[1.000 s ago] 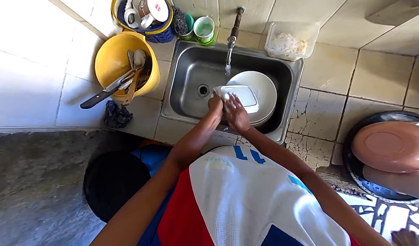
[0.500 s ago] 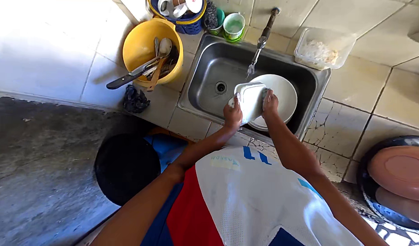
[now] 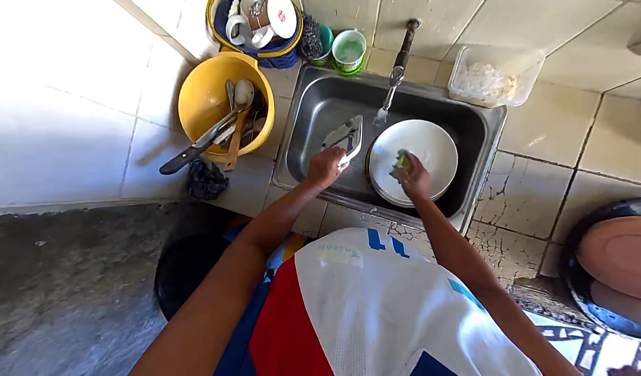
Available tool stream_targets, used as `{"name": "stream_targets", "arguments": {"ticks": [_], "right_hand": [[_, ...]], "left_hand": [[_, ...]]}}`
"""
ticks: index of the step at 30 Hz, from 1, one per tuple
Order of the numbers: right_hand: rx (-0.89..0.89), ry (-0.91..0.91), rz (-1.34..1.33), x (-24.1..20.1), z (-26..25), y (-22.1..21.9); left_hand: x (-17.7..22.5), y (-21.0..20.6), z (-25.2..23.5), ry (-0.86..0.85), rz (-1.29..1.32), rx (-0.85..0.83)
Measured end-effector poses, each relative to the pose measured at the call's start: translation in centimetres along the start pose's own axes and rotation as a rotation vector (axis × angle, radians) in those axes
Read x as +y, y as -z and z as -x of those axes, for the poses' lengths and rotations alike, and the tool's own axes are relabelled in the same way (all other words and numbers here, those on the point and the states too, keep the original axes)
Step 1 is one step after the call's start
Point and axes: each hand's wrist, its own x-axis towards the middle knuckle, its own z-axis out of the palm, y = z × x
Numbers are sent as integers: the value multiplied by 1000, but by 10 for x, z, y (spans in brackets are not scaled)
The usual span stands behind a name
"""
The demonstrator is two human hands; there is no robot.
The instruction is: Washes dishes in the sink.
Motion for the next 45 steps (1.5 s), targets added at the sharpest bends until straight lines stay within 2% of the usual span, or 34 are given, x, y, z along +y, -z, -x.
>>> {"name": "stream_targets", "arguments": {"ticks": [2, 4, 7, 10, 12, 15, 17, 18, 20, 23, 25, 29, 35, 37, 40, 45], "right_hand": [[91, 86, 248, 18, -6, 12], [115, 128, 429, 35, -12, 19], [80, 167, 594, 54, -14, 23], [46, 141, 690, 52, -13, 20], [33, 94, 754, 46, -12, 18], [45, 80, 756, 48, -10, 14], [44, 80, 737, 46, -8, 15], [36, 71, 722, 43, -6, 16], [26, 59, 707, 41, -1, 17], [27, 55, 708, 46, 3, 17], [15, 57, 704, 50, 4, 19], [-15, 58, 692, 49, 4, 24], [5, 134, 698, 57, 4, 24], [-1, 136, 683, 55, 5, 24], [-26, 152, 689, 58, 5, 27], [-179, 231, 734, 64, -5, 45]], "left_hand": [[-24, -14, -7, -109, -88, -225], [-40, -27, -12, -188, -121, -366], [-60, -48, -9, -314, -130, -414], [-78, -69, -2, -425, -131, -419], [-86, -78, 4, -388, -145, -546], [-91, -84, 7, -199, -220, -853], [-88, -83, -1, -115, -214, -946], [-82, -81, -9, -89, -190, -927], [-58, -69, -35, 33, -112, -773], [3, -45, -91, 314, 75, -395], [42, -29, -130, 361, 143, -215], [92, -2, -192, 427, 15, -250], [110, -6, -236, 471, -225, -429], [104, -7, -239, 368, -267, -443], [83, -6, -239, 98, -351, -477], [40, 2, -264, -579, -431, -602]]}}
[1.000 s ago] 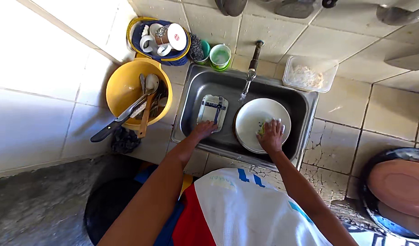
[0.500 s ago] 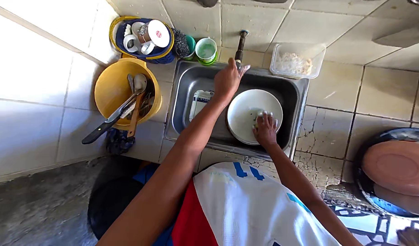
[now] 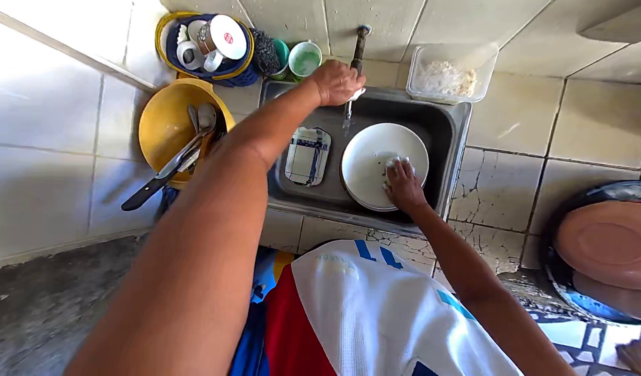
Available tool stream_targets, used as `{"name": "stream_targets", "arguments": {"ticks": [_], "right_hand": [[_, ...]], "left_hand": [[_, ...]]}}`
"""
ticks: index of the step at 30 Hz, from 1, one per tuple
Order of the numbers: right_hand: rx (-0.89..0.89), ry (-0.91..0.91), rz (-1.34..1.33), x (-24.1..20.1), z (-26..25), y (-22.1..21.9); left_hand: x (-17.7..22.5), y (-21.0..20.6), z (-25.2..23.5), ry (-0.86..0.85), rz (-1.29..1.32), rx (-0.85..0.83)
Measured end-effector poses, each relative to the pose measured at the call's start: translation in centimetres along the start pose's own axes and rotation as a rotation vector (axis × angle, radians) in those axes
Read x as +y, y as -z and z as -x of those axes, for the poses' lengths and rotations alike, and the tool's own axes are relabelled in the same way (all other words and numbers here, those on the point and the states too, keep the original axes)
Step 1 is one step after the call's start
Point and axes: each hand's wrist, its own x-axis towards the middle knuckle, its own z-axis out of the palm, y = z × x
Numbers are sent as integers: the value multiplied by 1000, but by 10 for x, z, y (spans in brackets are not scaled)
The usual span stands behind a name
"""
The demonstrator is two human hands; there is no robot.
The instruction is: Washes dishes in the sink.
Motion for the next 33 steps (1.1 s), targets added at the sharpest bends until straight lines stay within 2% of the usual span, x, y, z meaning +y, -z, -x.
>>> {"name": "stream_targets", "arguments": {"ticks": [4, 6, 7, 8, 9, 10, 11, 12, 13, 15, 16, 19, 22, 23, 25, 26, 29, 31, 33], "right_hand": [[-12, 92, 45, 20, -7, 18], [56, 48, 66, 25, -12, 26], [90, 10, 61, 27, -13, 28], [121, -23, 53, 29, -14, 29], [145, -53, 40, 28, -13, 27], [153, -78, 24, 27, -10, 23], [148, -109, -4, 24, -9, 19], [144, -135, -26, 21, -7, 14], [149, -148, -29, 20, -5, 8], [184, -165, -37, 21, -2, -2], [201, -169, -35, 20, -3, -5], [212, -177, -22, 19, -5, -11], [202, -182, -51, 17, -3, -14], [191, -186, -65, 18, -3, -14], [149, -190, -106, 14, 0, -15], [138, -168, -135, 9, 4, -17], [153, 33, -271, -26, 19, -18], [118, 169, -386, -61, 20, -4], [58, 274, -557, -87, 2, 12]], "left_hand": [[-25, 5, -12, -406, -85, -14], [-23, -3, -3, -443, -49, 153], [-13, -13, 7, -327, 27, 303], [4, -23, 19, -104, 156, 437], [29, -33, 30, 181, 330, 520], [57, -44, 41, 475, 530, 535], [84, -61, 49, 730, 681, 478], [109, -84, 55, 909, 817, 342], [132, -109, 60, 1007, 950, 189], [168, -146, 64, 1046, 1055, 6], [178, -153, 63, 1042, 1031, 5], [182, -151, 56, 1120, 995, 97], [173, -145, 50, 1220, 1092, 149], [175, -145, 48, 1225, 1147, 218], [188, -145, 45, 1238, 1388, 459], [197, -141, 46, 1235, 1607, 556], [213, -118, 53, 1115, 2319, 671], [218, -108, 59, 1075, 2466, 665], [224, -97, 64, 1070, 2412, 631]]}}
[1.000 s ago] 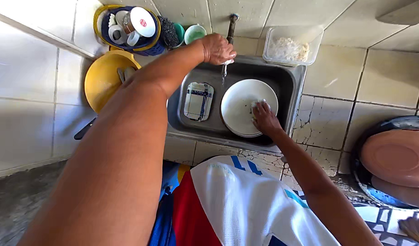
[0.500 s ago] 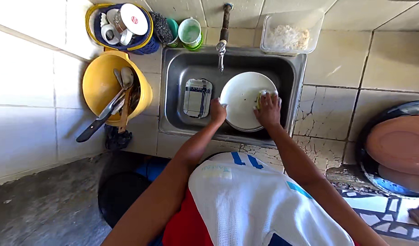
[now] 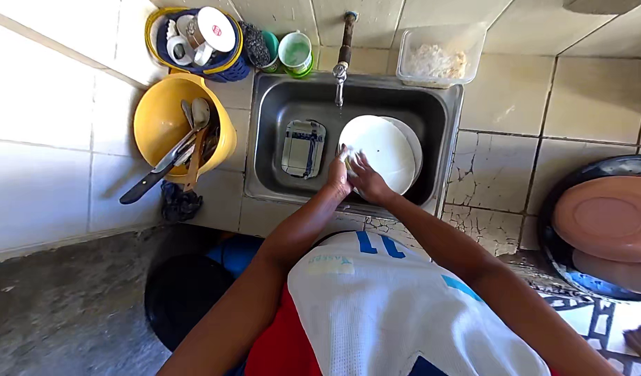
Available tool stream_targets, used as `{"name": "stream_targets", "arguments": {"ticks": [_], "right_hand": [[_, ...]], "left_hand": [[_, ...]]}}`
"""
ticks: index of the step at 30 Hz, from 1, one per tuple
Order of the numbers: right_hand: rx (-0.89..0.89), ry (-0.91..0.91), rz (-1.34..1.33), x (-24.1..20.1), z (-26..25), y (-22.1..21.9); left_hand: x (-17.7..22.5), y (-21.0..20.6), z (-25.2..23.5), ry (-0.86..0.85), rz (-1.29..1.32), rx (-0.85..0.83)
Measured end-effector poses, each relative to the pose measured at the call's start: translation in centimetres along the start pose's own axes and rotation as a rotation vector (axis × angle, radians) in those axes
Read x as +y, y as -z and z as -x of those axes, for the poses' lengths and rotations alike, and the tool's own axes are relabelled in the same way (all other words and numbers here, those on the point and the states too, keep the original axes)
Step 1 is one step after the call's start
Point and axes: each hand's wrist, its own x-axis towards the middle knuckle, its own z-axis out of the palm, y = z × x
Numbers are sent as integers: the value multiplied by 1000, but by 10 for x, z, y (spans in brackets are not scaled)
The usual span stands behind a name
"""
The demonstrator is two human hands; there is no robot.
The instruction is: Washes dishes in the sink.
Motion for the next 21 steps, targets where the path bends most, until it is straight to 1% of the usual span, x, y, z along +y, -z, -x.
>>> {"name": "stream_targets", "arguments": {"ticks": [2, 3, 4, 5, 7, 9, 10, 11, 12, 14, 15, 17, 19, 21], "right_hand": [[46, 59, -87, 5, -32, 0], [81, 84, -64, 19, -48, 2], [105, 94, 18, 37, -62, 5], [96, 51, 120, 55, -70, 12], [52, -141, 285, 80, -64, 29], [35, -355, 351, 88, -38, 39], [27, -424, 345, 86, -19, 41], [8, -455, 321, 81, -1, 40], [-12, -443, 274, 72, 17, 37], [-75, -363, 101, 37, 41, 32], [-93, -292, 7, 20, 41, 30], [-51, -162, -172, -6, 19, 24], [18, -47, -222, -1, -20, 22], [133, 27, -99, 33, -53, 19]], "left_hand": [[0, -7, 15, -9, -41, -9], [-1, -10, 21, -17, -55, 12], [-2, -13, 25, -27, -65, 34], [-2, -14, 28, -39, -69, 69], [-2, -13, 25, -78, -68, 126], [0, -11, 17, -142, -50, 163], [1, -11, 12, -171, -50, 163], [2, -12, 8, -191, -52, 162], [4, -13, 4, -200, -54, 164], [5, -16, 0, -192, -52, 159], [6, -17, 2, -177, -57, 150], [7, -27, 10, -150, -79, 167], [8, -38, 17, -162, -92, 173], [7, -38, 19, -165, -145, 163]]}}
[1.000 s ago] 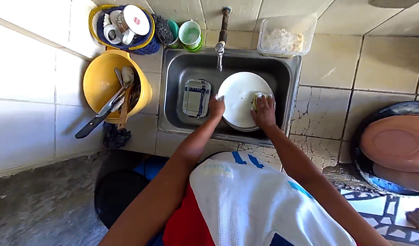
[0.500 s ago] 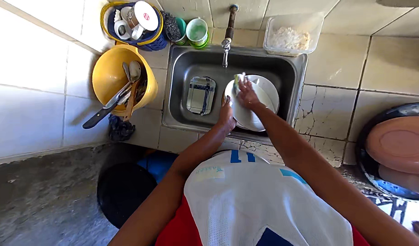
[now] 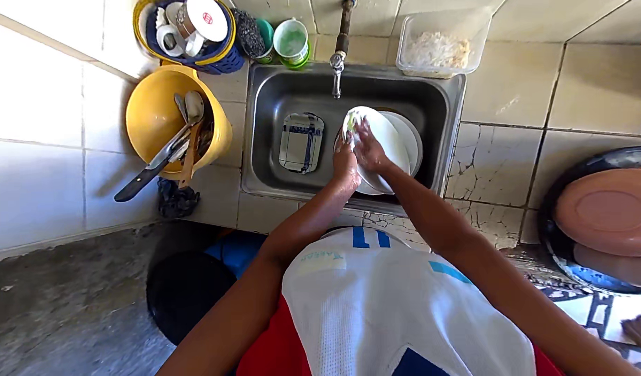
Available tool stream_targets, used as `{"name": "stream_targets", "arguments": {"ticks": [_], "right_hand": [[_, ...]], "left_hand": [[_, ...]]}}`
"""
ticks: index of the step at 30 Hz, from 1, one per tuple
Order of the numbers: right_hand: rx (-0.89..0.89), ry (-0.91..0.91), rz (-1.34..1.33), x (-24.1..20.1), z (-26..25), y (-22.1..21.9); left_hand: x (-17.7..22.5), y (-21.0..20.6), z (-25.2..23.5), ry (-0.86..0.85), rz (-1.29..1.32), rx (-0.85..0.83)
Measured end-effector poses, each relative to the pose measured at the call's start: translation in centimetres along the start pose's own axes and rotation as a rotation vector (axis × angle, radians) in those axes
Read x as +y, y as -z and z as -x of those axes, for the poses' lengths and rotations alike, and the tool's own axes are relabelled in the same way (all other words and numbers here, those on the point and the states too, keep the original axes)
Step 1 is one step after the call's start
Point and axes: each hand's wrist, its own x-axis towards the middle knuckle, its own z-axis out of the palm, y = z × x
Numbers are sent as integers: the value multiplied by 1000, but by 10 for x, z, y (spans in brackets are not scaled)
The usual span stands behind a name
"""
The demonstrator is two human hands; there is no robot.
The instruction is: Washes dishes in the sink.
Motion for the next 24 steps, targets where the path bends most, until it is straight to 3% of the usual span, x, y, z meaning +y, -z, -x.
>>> {"name": "stream_targets", "arguments": {"ticks": [3, 5, 7, 10, 12, 15, 18, 20, 22, 24], "right_hand": [[-7, -155, 273, 55, -2, 17], [-71, -370, 395, 61, 27, 28], [-123, -454, 367, 47, 63, 30], [-238, -356, 103, -19, 95, 26], [-252, -226, -64, -51, 80, 21], [-138, -47, -46, -22, 35, 7], [-108, -164, 191, 40, 11, 18], [-120, -324, 376, 60, 25, 32], [-126, -435, 429, 57, 54, 39], [-192, -492, 334, 23, 85, 40]], "left_hand": [[3, 6, -5, 32, -7, 2], [4, 11, -10, 29, 50, 3], [2, 12, -15, 8, 86, 12], [-3, 16, -16, 22, 62, 4], [-1, 13, -9, 55, 12, 0], [0, 6, -1, 74, 83, -31], [4, 13, -4, 94, 92, -48], [6, 15, -8, 105, 97, -27], [7, 15, -11, 104, 121, -19], [10, 14, -14, 108, 129, -7]]}}
